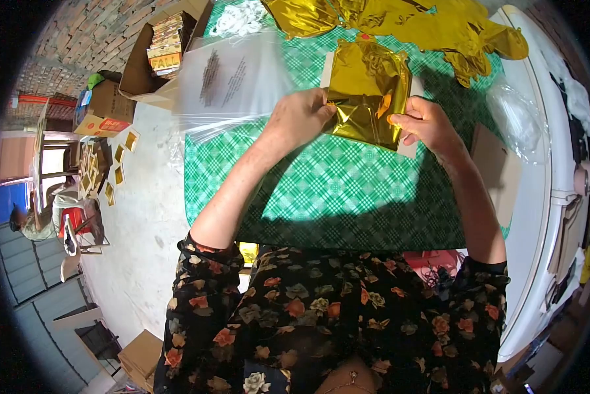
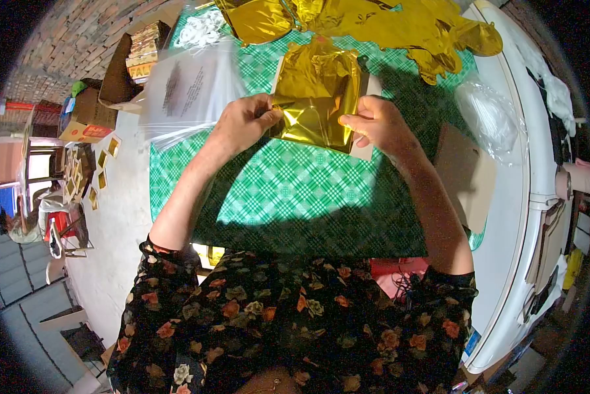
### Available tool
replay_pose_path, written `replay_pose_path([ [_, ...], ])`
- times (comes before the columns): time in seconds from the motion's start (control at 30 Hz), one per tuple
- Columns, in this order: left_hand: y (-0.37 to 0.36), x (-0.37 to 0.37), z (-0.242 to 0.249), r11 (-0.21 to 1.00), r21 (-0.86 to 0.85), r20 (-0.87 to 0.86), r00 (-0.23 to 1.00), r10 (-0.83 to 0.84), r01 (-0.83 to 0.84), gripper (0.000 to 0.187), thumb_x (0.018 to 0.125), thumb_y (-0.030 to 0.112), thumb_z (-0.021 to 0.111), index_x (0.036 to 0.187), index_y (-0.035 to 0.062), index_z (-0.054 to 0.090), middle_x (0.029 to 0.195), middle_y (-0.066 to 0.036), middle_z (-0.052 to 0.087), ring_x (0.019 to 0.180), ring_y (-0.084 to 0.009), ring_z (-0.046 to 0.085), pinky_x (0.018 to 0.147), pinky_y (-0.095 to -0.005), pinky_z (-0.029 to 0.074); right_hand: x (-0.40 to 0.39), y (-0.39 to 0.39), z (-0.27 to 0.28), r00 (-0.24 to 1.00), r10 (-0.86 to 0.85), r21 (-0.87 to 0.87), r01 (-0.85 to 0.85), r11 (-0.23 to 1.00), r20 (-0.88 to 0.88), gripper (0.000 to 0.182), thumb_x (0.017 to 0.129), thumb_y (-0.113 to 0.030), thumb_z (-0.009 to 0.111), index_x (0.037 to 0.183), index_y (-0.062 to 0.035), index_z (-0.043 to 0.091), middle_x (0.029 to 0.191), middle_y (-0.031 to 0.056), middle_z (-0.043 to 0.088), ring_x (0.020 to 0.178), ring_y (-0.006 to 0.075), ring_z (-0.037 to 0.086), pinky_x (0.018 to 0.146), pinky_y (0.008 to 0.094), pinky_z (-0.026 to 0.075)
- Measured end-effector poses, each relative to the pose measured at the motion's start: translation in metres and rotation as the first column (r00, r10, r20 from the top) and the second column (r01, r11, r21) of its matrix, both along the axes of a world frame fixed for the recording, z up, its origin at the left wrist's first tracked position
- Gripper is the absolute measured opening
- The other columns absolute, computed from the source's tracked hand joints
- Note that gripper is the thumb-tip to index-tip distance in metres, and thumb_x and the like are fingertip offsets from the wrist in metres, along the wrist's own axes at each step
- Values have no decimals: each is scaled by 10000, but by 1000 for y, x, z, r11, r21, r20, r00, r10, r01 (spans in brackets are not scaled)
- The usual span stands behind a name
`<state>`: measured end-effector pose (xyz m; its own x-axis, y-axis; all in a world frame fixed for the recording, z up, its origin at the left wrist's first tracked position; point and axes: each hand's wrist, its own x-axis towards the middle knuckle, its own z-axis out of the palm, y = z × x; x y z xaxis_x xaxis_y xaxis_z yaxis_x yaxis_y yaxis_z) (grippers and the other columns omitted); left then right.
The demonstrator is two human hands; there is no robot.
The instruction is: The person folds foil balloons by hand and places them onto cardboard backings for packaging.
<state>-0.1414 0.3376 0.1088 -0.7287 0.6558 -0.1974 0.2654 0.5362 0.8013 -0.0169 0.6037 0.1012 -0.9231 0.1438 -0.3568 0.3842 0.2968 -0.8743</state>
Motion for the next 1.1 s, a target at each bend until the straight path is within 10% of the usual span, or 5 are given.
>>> replay_pose_path([
  [0.47, 10, 0, -5, 1000, -16, -87, 996, 2, -4, 301, 994, 245, 645, 1143, -11, 698, 977, -253, 735, 940, -425, 709, 835, -480, 537, 4, -1, -15, 995, -50, -16, 49, 999, -88, 229, 975, -188, 708, 1026, 27, 646, 814, 39, 664, 646, 87, 643, 499, 261, 553],
  [0.57, 12, 0, -1, 995, -94, -153, 988, -32, 18, 270, 1023, 204, 622, 1184, -3, 684, 947, -163, 754, 847, -257, 715, 801, -393, 542, 3, -4, -15, 991, -98, -38, 95, 995, -87, 220, 981, -178, 705, 1014, 29, 638, 790, 41, 650, 642, 93, 650, 495, 272, 559],
  [1.1, 16, 4, -7, 998, -55, -255, 966, -38, 24, 231, 964, 165, 619, 1093, -26, 637, 973, -278, 709, 960, -465, 682, 820, -510, 530, 0, -15, -23, 971, -147, 73, 163, 984, -188, 183, 981, -142, 684, 940, 12, 595, 721, 55, 640, 511, 113, 616, 429, 283, 501],
])
